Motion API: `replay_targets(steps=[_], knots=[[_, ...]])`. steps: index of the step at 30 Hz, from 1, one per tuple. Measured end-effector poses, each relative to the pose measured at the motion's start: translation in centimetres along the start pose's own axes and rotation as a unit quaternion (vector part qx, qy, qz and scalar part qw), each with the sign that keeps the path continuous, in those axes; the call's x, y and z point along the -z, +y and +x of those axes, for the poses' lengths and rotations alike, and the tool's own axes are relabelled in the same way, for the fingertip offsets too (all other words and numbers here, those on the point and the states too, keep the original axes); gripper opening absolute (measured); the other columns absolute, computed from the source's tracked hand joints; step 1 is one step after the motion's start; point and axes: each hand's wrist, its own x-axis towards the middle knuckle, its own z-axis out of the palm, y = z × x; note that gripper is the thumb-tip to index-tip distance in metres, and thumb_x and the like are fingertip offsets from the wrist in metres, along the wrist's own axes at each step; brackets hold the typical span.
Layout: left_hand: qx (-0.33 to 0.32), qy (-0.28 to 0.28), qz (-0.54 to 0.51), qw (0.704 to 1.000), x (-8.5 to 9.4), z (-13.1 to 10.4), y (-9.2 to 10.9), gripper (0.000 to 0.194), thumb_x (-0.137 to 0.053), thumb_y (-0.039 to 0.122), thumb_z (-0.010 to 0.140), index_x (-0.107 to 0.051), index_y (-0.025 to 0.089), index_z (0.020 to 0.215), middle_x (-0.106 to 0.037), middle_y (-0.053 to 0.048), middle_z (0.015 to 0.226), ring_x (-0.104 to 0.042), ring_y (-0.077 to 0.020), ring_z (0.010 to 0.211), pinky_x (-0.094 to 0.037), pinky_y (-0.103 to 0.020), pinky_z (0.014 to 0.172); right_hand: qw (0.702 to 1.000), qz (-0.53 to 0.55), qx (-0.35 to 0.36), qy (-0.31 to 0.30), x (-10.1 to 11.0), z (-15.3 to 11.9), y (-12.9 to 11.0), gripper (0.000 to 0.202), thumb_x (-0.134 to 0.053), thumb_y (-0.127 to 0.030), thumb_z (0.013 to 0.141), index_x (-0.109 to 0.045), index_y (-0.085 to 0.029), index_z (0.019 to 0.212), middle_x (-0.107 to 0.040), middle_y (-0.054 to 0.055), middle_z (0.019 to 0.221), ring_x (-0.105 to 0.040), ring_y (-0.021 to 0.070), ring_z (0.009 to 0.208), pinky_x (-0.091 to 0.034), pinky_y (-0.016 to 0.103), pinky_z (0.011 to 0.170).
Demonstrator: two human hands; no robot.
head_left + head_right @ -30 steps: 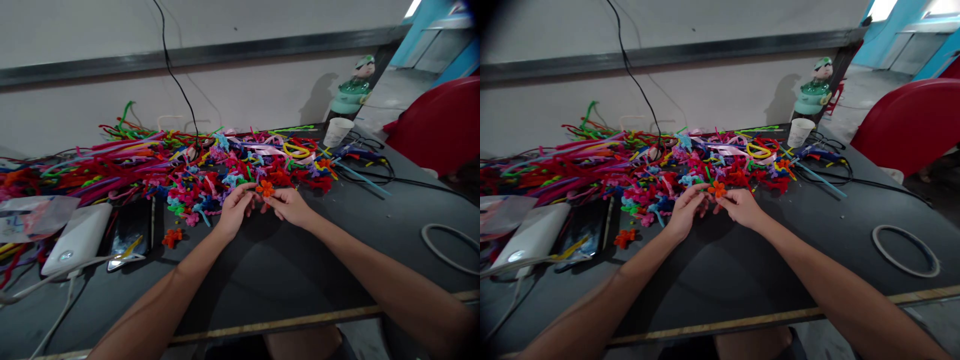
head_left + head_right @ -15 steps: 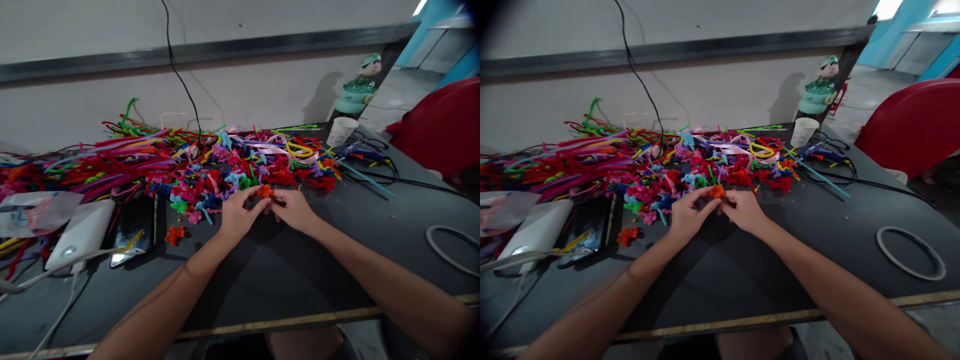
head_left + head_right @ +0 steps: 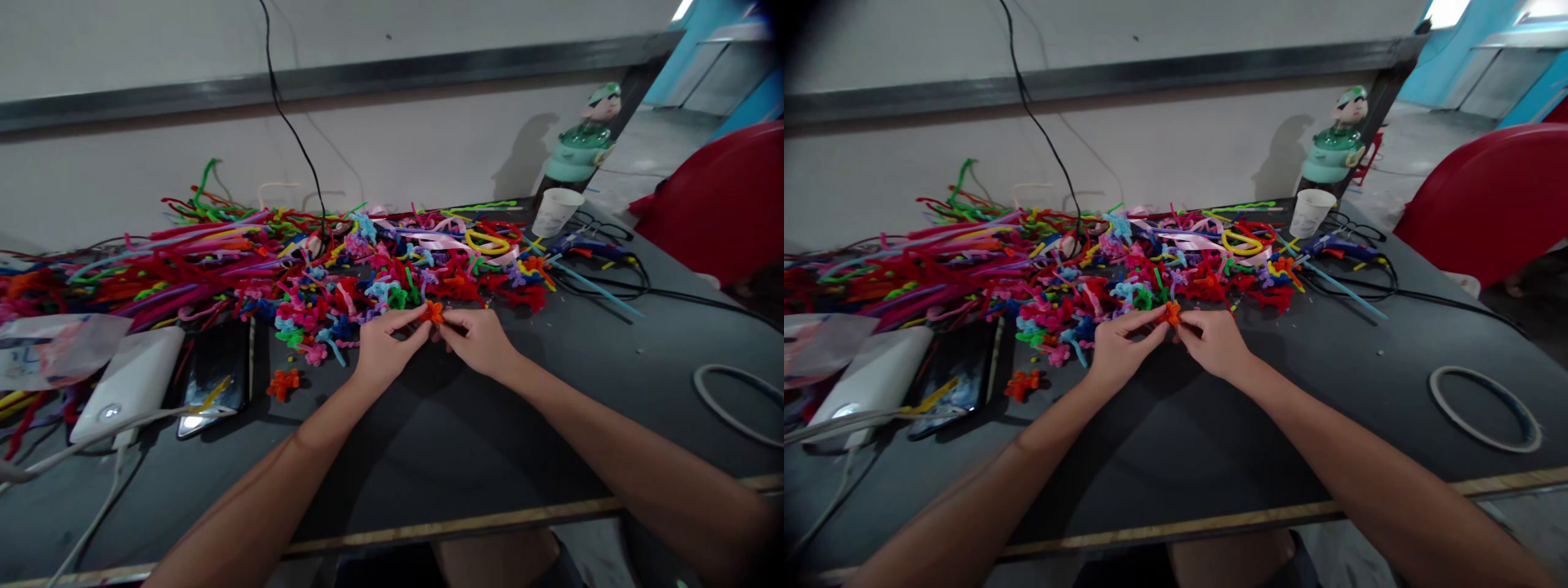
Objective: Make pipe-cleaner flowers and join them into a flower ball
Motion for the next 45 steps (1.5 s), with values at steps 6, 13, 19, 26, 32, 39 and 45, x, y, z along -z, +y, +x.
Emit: replay_targets(steps=[6,13,19,26,32,39,45], knots=[[0.024,-0.028,-0.025,0.999,0.2,0.1,-0.1,0.027,-0.067,0.026,0.073,-0.070,0.020,0.099,-0.073,-0.005,0.089,-0.066,-0.0157,0.076,-0.055,-0.030,0.071,1.000,-0.018,0.004,-0.003,0.1,-0.2,0.0,0.025,-0.048,-0.021,0.084,-0.063,-0.016,0.065,-0.060,-0.001,0.054,-0.054,0.0095,0.050,-0.034,0.020,0.051],[0.032,-0.049,-0.054,0.997,0.3,0.3,-1.3,0.032,-0.070,0.029,0.070,-0.070,0.021,0.101,-0.073,-0.006,0.092,-0.066,-0.0164,0.078,-0.055,-0.030,0.072,1.000,-0.008,0.004,-0.008,0.0,-0.2,-0.2,0.024,-0.047,-0.021,0.085,-0.061,-0.016,0.065,-0.058,-0.001,0.054,-0.053,0.0096,0.050,-0.034,0.021,0.052],[-0.008,-0.036,0.032,0.999,0.5,0.3,-0.4,0.054,-0.072,0.037,0.067,-0.060,0.022,0.118,-0.066,-0.009,0.110,-0.063,-0.0206,0.095,-0.056,-0.029,0.068,1.000,0.018,-0.001,0.019,0.1,0.2,0.1,0.024,-0.047,-0.024,0.087,-0.057,-0.017,0.066,-0.062,-0.001,0.060,-0.055,0.0098,0.052,-0.036,0.021,0.053],[-0.203,0.023,0.214,0.955,1.0,0.6,-0.1,0.030,-0.064,0.031,0.077,-0.065,0.024,0.107,-0.065,-0.008,0.111,-0.059,-0.0218,0.104,-0.049,-0.039,0.090,1.000,0.021,0.012,-0.006,0.1,0.0,-0.2,0.020,-0.046,-0.022,0.086,-0.058,-0.017,0.071,-0.064,0.000,0.064,-0.055,0.0101,0.054,-0.037,0.021,0.053],[-0.242,-0.073,0.221,0.942,0.9,0.3,-0.6,0.035,-0.051,0.022,0.085,-0.057,0.019,0.120,-0.067,-0.009,0.110,-0.059,-0.0210,0.105,-0.047,-0.039,0.094,0.998,0.049,0.035,-0.017,0.0,-0.1,-0.3,0.021,-0.042,-0.025,0.090,-0.056,-0.018,0.077,-0.063,0.001,0.067,-0.058,0.0114,0.059,-0.040,0.022,0.058],[-0.207,-0.078,0.286,0.932,0.6,0.1,-0.6,0.026,-0.043,0.021,0.087,-0.062,0.015,0.102,-0.068,-0.011,0.091,-0.062,-0.0200,0.088,-0.051,-0.034,0.079,0.993,-0.094,0.058,-0.035,0.1,-0.2,-0.1,0.021,-0.039,-0.027,0.092,-0.058,-0.019,0.088,-0.065,0.002,0.075,-0.059,0.0140,0.069,-0.038,0.023,0.062],[-0.181,-0.066,0.273,0.943,0.4,0.0,-0.9,0.021,-0.044,0.022,0.086,-0.065,0.017,0.085,-0.067,-0.008,0.079,-0.061,-0.0171,0.076,-0.048,-0.030,0.071,0.989,-0.129,0.061,-0.044,0.0,-0.4,-0.3,0.022,-0.037,-0.027,0.093,-0.056,-0.018,0.088,-0.064,0.003,0.076,-0.058,0.0138,0.069,-0.037,0.023,0.063]])
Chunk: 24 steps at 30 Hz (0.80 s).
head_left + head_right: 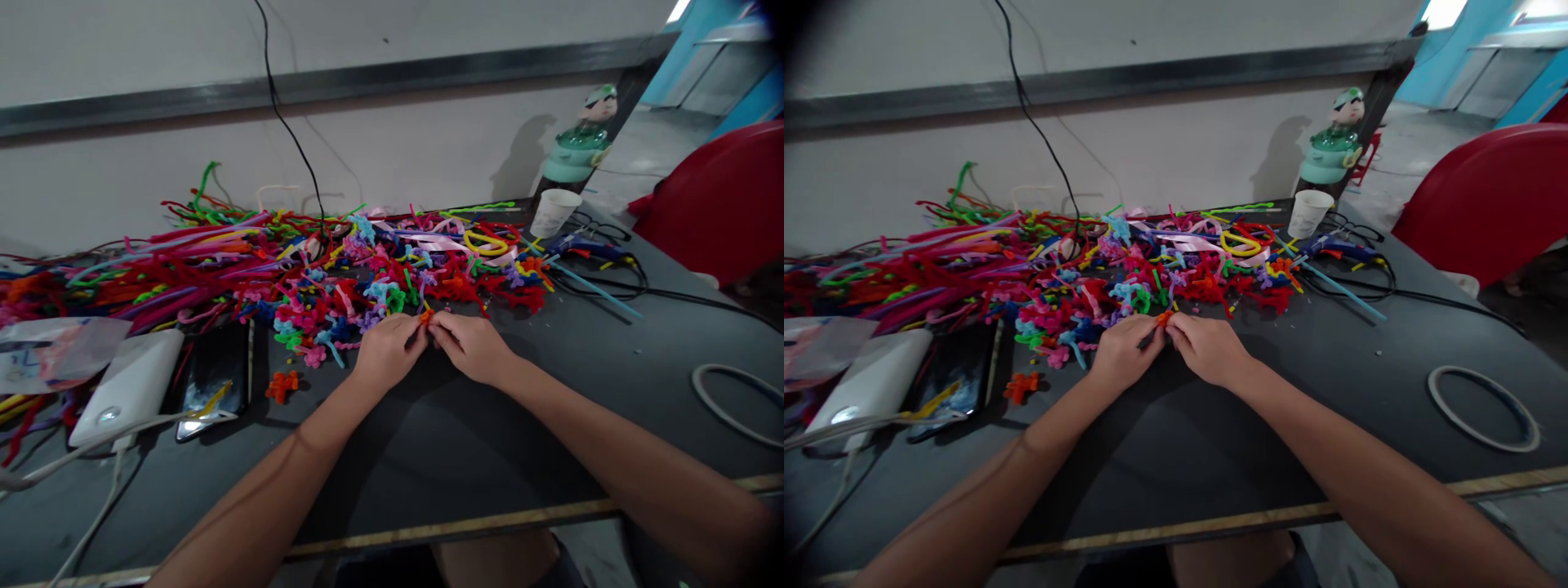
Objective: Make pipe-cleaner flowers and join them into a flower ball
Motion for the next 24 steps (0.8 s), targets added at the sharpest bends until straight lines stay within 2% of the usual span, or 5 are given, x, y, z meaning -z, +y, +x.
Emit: replay_targets(steps=[6,13,18,24], knots=[[0.025,-0.025,-0.066,0.997,0.12,0.15,0.11,0.019,-0.047,0.021,0.084,-0.065,0.019,0.078,-0.066,-0.005,0.075,-0.060,-0.0155,0.072,-0.045,-0.028,0.068,1.000,-0.005,0.001,0.005,-0.10,-0.15,0.32,0.022,-0.037,-0.027,0.093,-0.057,-0.018,0.091,-0.064,0.004,0.078,-0.059,0.0138,0.069,-0.038,0.023,0.063],[0.014,-0.028,-0.062,0.998,0.12,0.22,0.08,0.028,-0.043,0.022,0.087,-0.059,0.017,0.064,-0.061,-0.003,0.063,-0.056,-0.0132,0.063,-0.042,-0.025,0.062,1.000,0.002,0.001,0.022,-0.03,-0.08,0.08,0.022,-0.039,-0.026,0.092,-0.059,-0.019,0.098,-0.065,0.005,0.082,-0.060,0.0147,0.073,-0.038,0.023,0.065],[0.030,-0.007,-0.070,0.997,0.03,0.21,0.26,0.023,-0.045,0.021,0.087,-0.063,0.017,0.075,-0.065,-0.004,0.071,-0.059,-0.0131,0.068,-0.044,-0.024,0.065,0.998,0.031,-0.019,0.042,-0.01,0.17,0.02,0.021,-0.044,-0.029,0.089,-0.061,-0.019,0.082,-0.061,0.001,0.067,-0.054,0.0117,0.060,-0.035,0.023,0.058],[0.057,0.010,-0.109,0.992,0.24,0.29,0.54,0.023,-0.047,0.022,0.087,-0.063,0.016,0.071,-0.064,-0.002,0.067,-0.059,-0.0114,0.064,-0.043,-0.023,0.062,0.993,0.097,-0.044,0.057,0.09,0.40,-0.31,0.027,-0.046,-0.029,0.088,-0.059,-0.017,0.068,-0.055,-0.002,0.057,-0.046,0.0089,0.050,-0.031,0.022,0.051]])
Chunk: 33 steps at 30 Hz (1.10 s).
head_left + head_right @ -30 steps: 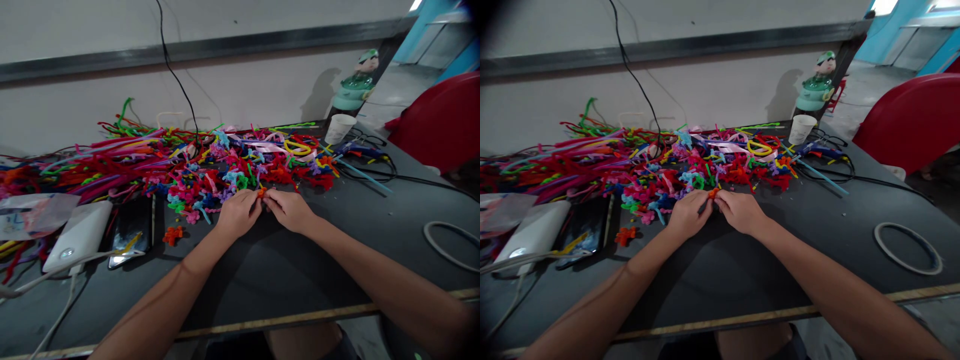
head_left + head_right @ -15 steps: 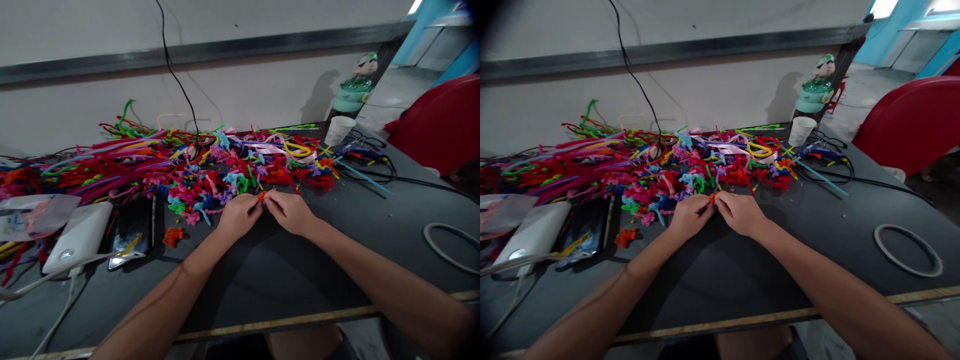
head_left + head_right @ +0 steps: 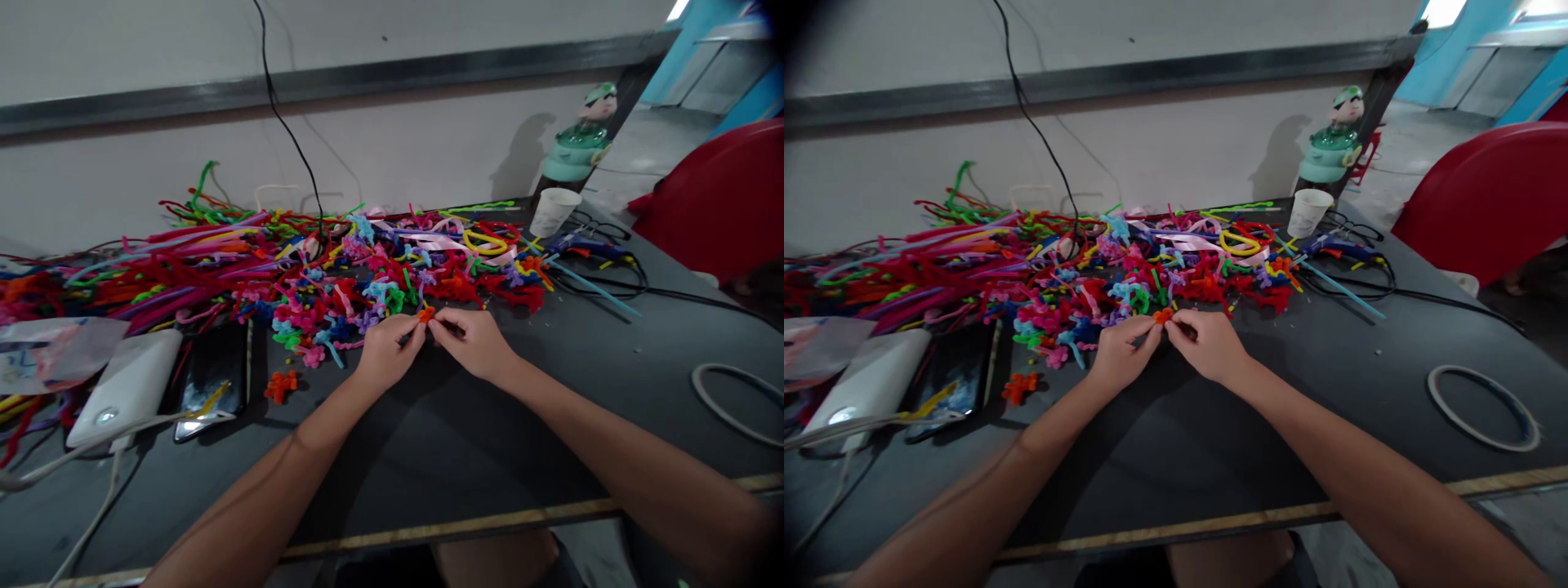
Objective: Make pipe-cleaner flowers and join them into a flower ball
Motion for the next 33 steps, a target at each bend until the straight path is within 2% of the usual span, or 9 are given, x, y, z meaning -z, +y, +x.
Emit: replay_targets(steps=[5,10,15,19,22,30,33], knots=[[0.014,-0.007,-0.051,0.999,0.35,0.10,0.19,0.020,-0.048,0.024,0.087,-0.066,0.017,0.084,-0.069,-0.005,0.082,-0.062,-0.0134,0.074,-0.047,-0.024,0.069,1.000,0.002,-0.014,0.008,-0.01,-0.07,-0.22,0.023,-0.047,-0.028,0.086,-0.061,-0.017,0.072,-0.058,-0.001,0.060,-0.047,0.0094,0.052,-0.031,0.023,0.052],[0.027,0.000,-0.042,0.999,0.35,0.21,0.39,0.026,-0.050,0.024,0.086,-0.063,0.015,0.066,-0.061,-0.001,0.060,-0.055,-0.0097,0.058,-0.042,-0.021,0.059,0.999,-0.014,-0.027,0.015,0.07,-0.19,-0.24,0.028,-0.047,-0.033,0.088,-0.061,-0.017,0.071,-0.056,-0.001,0.058,-0.047,0.0095,0.051,-0.030,0.023,0.051],[0.037,0.046,-0.016,0.998,0.15,0.13,0.49,0.024,-0.052,0.021,0.082,-0.061,0.014,0.061,-0.059,0.001,0.056,-0.052,-0.0086,0.053,-0.040,-0.021,0.055,1.000,0.006,0.010,-0.016,0.04,-0.27,-0.22,0.029,-0.046,-0.030,0.087,-0.059,-0.017,0.065,-0.052,-0.003,0.053,-0.043,0.0077,0.048,-0.029,0.022,0.050],[-0.041,0.065,0.038,0.996,0.06,0.10,0.28,0.029,-0.052,0.019,0.082,-0.056,0.015,0.054,-0.055,0.001,0.052,-0.050,-0.0085,0.052,-0.040,-0.022,0.056,0.999,0.001,0.036,-0.025,0.00,-0.39,-0.28,0.023,-0.048,-0.024,0.084,-0.058,-0.016,0.065,-0.052,-0.002,0.054,-0.043,0.0077,0.049,-0.028,0.022,0.050],[-0.096,0.070,0.060,0.991,0.13,0.14,0.10,0.027,-0.052,0.016,0.082,-0.056,0.016,0.055,-0.057,0.000,0.053,-0.052,-0.0089,0.054,-0.042,-0.022,0.059,0.999,0.010,0.044,-0.030,0.11,-0.44,-0.43,0.025,-0.048,-0.025,0.084,-0.057,-0.016,0.063,-0.051,-0.002,0.052,-0.042,0.0074,0.048,-0.028,0.021,0.050],[-0.158,0.065,0.100,0.980,0.40,0.15,-0.17,0.019,-0.051,0.014,0.083,-0.061,0.016,0.066,-0.067,-0.004,0.065,-0.062,-0.0127,0.067,-0.050,-0.025,0.069,0.995,0.069,0.035,-0.063,0.12,-0.50,-0.60,0.026,-0.046,-0.025,0.086,-0.055,-0.016,0.064,-0.055,-0.003,0.052,-0.043,0.0060,0.045,-0.029,0.020,0.049],[-0.148,0.059,0.110,0.981,0.37,0.11,-0.46,0.021,-0.050,0.016,0.084,-0.061,0.016,0.066,-0.066,-0.004,0.065,-0.063,-0.0128,0.067,-0.050,-0.025,0.068,0.993,0.086,0.025,-0.079,0.00,-0.43,-0.46,0.029,-0.043,-0.027,0.089,-0.055,-0.017,0.064,-0.056,-0.003,0.053,-0.045,0.0058,0.045,-0.030,0.019,0.049]])
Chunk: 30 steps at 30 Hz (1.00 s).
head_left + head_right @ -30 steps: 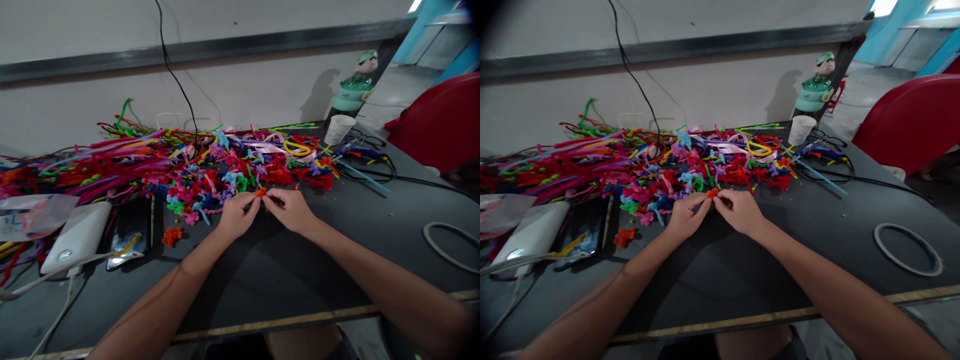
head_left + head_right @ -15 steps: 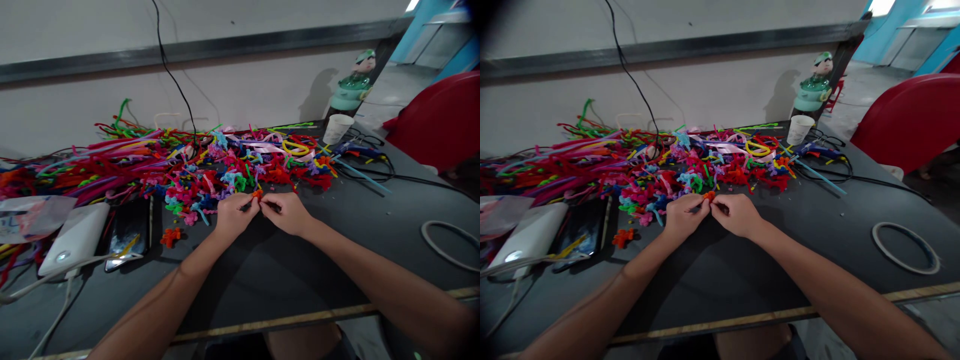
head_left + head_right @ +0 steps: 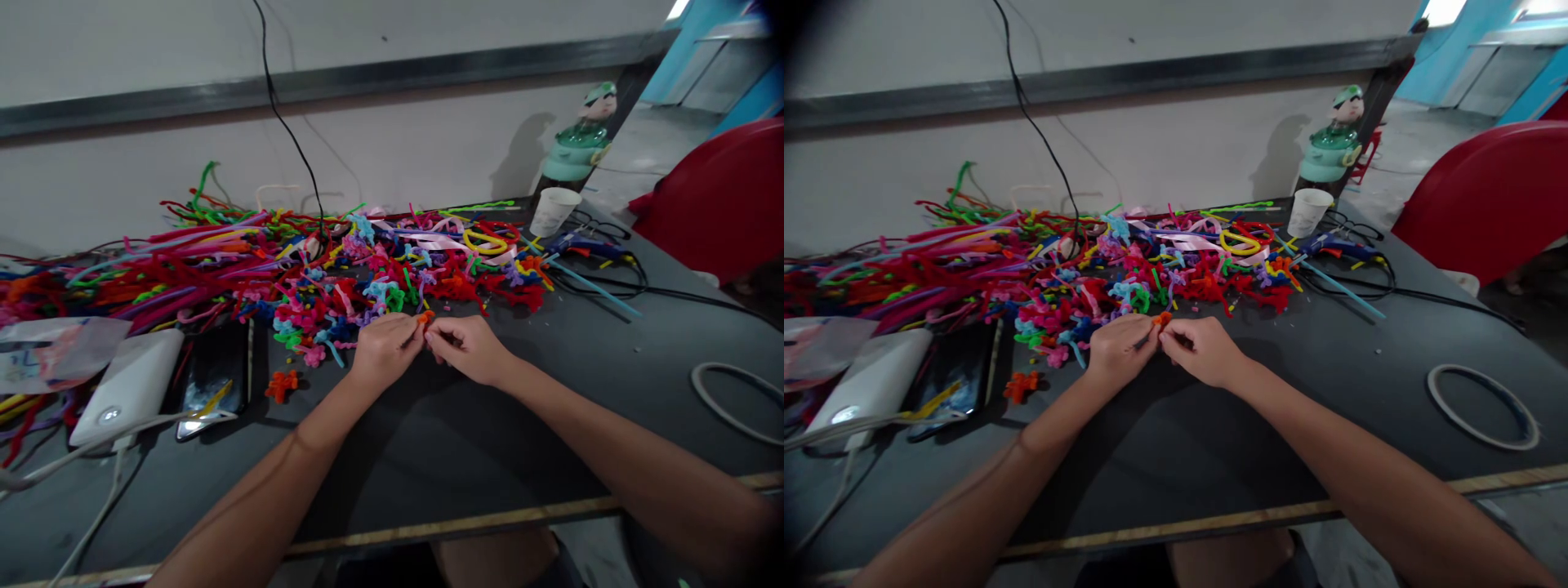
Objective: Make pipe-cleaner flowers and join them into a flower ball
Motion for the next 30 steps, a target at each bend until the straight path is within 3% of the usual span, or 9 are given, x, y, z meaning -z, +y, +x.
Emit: replay_targets(steps=[3,7,9,13,17,20,24,27,30], knots=[[0.044,-0.034,0.028,0.998,-0.3,-0.2,-0.5,0.024,-0.049,0.019,0.085,-0.062,0.017,0.065,-0.064,-0.003,0.061,-0.061,-0.0128,0.063,-0.049,-0.025,0.064,0.999,-0.032,-0.020,0.002,0.1,0.2,0.3,0.033,-0.042,-0.030,0.090,-0.056,-0.017,0.063,-0.057,-0.003,0.053,-0.047,0.0067,0.047,-0.030,0.019,0.050],[0.120,-0.064,0.056,0.989,-0.8,-0.6,-1.0,0.021,-0.052,0.023,0.084,-0.066,0.017,0.099,-0.070,-0.007,0.082,-0.064,-0.0168,0.075,-0.051,-0.029,0.069,0.995,-0.069,-0.063,0.035,0.7,0.5,1.1,0.034,-0.040,-0.033,0.091,-0.060,-0.017,0.068,-0.059,-0.002,0.054,-0.050,0.0083,0.048,-0.032,0.021,0.051],[0.123,-0.069,0.034,0.989,-0.9,-0.8,-1.1,0.032,-0.054,0.022,0.083,-0.060,0.018,0.114,-0.070,-0.007,0.092,-0.064,-0.0179,0.084,-0.051,-0.031,0.076,0.991,-0.090,-0.077,0.059,0.9,0.6,1.4,0.032,-0.042,-0.032,0.089,-0.061,-0.017,0.069,-0.060,-0.001,0.055,-0.051,0.0096,0.049,-0.033,0.022,0.051],[0.129,-0.070,-0.013,0.989,-0.7,-0.8,-0.8,0.040,-0.058,0.021,0.080,-0.055,0.021,0.120,-0.069,-0.006,0.100,-0.063,-0.0178,0.091,-0.051,-0.032,0.082,0.987,-0.073,-0.093,0.106,0.7,0.7,1.8,0.017,-0.053,-0.029,0.080,-0.065,-0.018,0.080,-0.064,0.001,0.064,-0.056,0.0128,0.055,-0.039,0.025,0.055],[0.149,-0.084,-0.025,0.985,-0.2,-0.3,-0.2,0.059,-0.063,0.023,0.075,-0.044,0.022,0.130,-0.058,-0.008,0.124,-0.055,-0.0225,0.113,-0.046,-0.040,0.097,0.979,0.090,-0.107,0.147,0.2,0.9,2.3,0.031,-0.053,-0.020,0.073,-0.064,-0.019,0.102,-0.070,0.005,0.087,-0.065,0.0181,0.079,-0.049,0.029,0.066],[0.157,-0.090,-0.030,0.983,0.1,0.1,0.2,0.060,-0.058,0.021,0.075,-0.040,0.019,0.132,-0.042,-0.011,0.139,-0.040,-0.0252,0.129,-0.037,-0.043,0.106,0.943,0.267,-0.100,0.170,0.5,1.4,2.6,0.042,-0.049,-0.013,0.066,-0.062,-0.020,0.105,-0.068,0.007,0.105,-0.063,0.0201,0.099,-0.050,0.034,0.082],[0.165,-0.087,-0.045,0.981,0.2,0.3,0.3,0.050,-0.050,0.011,0.075,-0.047,0.019,0.124,-0.048,-0.010,0.132,-0.043,-0.0229,0.125,-0.039,-0.042,0.105,0.899,0.399,-0.092,0.156,1.2,1.8,2.6,0.045,-0.047,-0.016,0.063,-0.062,-0.020,0.105,-0.063,0.008,0.118,-0.058,0.0219,0.110,-0.046,0.038,0.091],[0.159,-0.098,-0.046,0.981,0.0,0.1,0.1,0.044,-0.047,0.011,0.079,-0.049,0.019,0.122,-0.052,-0.008,0.127,-0.047,-0.0204,0.120,-0.040,-0.040,0.104,0.891,0.413,-0.119,0.143,1.6,1.7,2.3,0.043,-0.042,-0.024,0.070,-0.061,-0.016,0.108,-0.066,0.011,0.109,-0.063,0.0208,0.098,-0.049,0.035,0.081],[0.143,-0.120,-0.041,0.982,-0.3,0.0,-0.1,0.038,-0.045,0.015,0.084,-0.051,0.020,0.121,-0.053,-0.008,0.128,-0.048,-0.0202,0.119,-0.041,-0.040,0.102,0.889,0.407,-0.178,0.116,1.8,1.4,2.1,0.058,-0.028,-0.045,0.084,-0.048,-0.013,0.128,-0.064,0.004,0.064,-0.057,0.0155,0.053,-0.043,0.028,0.051]])
